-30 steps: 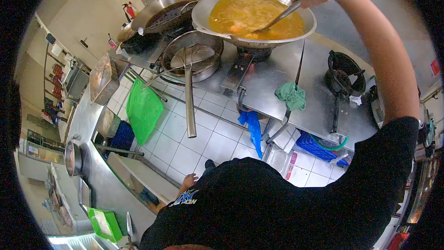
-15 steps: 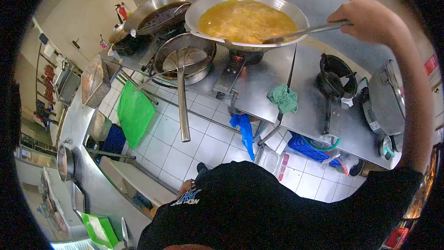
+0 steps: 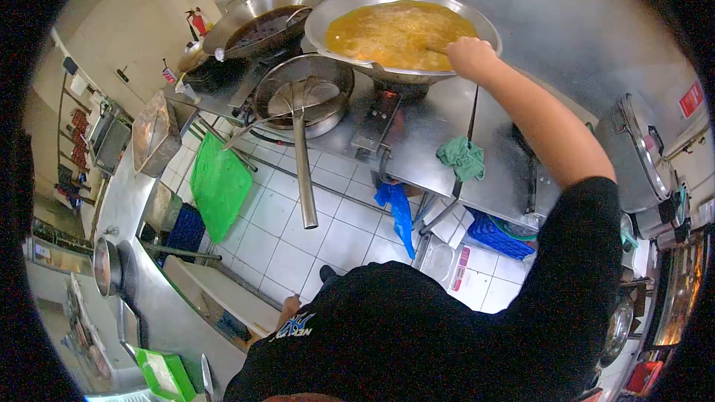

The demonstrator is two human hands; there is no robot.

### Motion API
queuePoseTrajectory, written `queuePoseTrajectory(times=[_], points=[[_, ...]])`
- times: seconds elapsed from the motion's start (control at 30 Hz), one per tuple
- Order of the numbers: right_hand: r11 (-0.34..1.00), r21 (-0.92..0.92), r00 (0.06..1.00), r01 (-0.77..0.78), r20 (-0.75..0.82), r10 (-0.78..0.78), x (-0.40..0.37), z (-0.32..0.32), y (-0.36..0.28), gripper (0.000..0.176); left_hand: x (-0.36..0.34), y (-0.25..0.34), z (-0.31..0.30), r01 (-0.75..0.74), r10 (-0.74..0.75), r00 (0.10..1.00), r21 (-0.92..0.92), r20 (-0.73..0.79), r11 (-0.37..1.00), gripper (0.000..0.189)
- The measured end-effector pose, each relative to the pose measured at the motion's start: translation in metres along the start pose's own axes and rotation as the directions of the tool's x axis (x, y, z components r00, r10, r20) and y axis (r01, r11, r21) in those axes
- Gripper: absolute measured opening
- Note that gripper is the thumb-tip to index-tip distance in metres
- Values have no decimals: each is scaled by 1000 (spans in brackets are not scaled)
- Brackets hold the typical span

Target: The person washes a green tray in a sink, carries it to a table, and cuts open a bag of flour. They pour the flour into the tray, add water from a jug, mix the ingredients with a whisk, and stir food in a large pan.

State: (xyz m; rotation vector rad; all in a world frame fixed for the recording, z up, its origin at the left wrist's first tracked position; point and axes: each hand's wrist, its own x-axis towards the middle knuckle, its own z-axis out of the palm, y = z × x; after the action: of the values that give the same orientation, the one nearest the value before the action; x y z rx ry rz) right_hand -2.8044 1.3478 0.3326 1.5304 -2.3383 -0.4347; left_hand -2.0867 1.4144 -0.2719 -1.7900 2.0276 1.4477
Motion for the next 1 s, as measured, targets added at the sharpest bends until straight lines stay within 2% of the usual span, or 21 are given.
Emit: queuePoseTrajectory(times=[0.17, 0.33, 0.37, 0.43, 0.5, 0.53, 0.6, 0.67, 0.7, 0.73, 0.8, 0.87, 0.93, 1.0], points=[[990, 111, 996, -83, 31, 80, 72, 7, -25, 25, -18, -20, -18, 143, -143, 990, -261, 20, 955, 40], [994, 102, 999, -43, 21, 41, 130, 18, -43, 26, -10, -37, -52, 280, -297, 953, -557, 62, 782, 45], [997, 71, 999, -38, 34, 36, 149, 27, -39, 25, -5, -40, -62, 304, -326, 942, -601, 77, 739, 46], [995, 38, 996, 94, -6, -94, 213, 87, 17, 25, 13, -42, -87, 355, -377, 917, -697, 130, 623, 46], [987, 138, 985, 79, 145, -99, 170, 8, -21, 27, 19, -60, -112, 407, -429, 883, -768, 192, 495, 46], [980, 176, 969, 89, 211, -126, 152, -25, -33, 28, 23, -69, -129, 393, -420, 891, -751, 170, 530, 45], [974, 223, 962, 27, 259, -86, 137, -61, -36, 31, 48, -75, -163, 344, -372, 920, -710, 123, 615, 43], [930, 295, 944, -221, 303, 129, 86, -114, -74, 33, 59, -88, -200, 293, -302, 946, -719, 120, 630, 40], [956, 245, 952, -164, 293, 88, 74, -131, -82, 33, 65, -88, -218, 265, -265, 957, -725, 118, 636, 39], [975, 194, 957, -106, 287, 46, 64, -144, -87, 34, 75, -78, -236, 318, -331, 940, -584, 88, 747, 37], [996, 75, 976, -57, 213, 39, 37, -156, -96, 36, 108, -108, -259, 311, -258, 950, -580, 175, 753, 36], [994, -71, 995, -83, 57, 87, 12, -166, -102, 39, 144, -125, -277, 311, -198, 947, -584, 251, 750, 36], [993, -91, 993, -74, 88, 82, -4, -184, -99, 39, 160, -125, -288, 336, -165, 932, -595, 323, 730, 37], [993, -99, 991, -67, 110, 77, -17, -206, -96, 39, 147, -96, -293, 242, -181, 968, -472, 172, 848, 37]])
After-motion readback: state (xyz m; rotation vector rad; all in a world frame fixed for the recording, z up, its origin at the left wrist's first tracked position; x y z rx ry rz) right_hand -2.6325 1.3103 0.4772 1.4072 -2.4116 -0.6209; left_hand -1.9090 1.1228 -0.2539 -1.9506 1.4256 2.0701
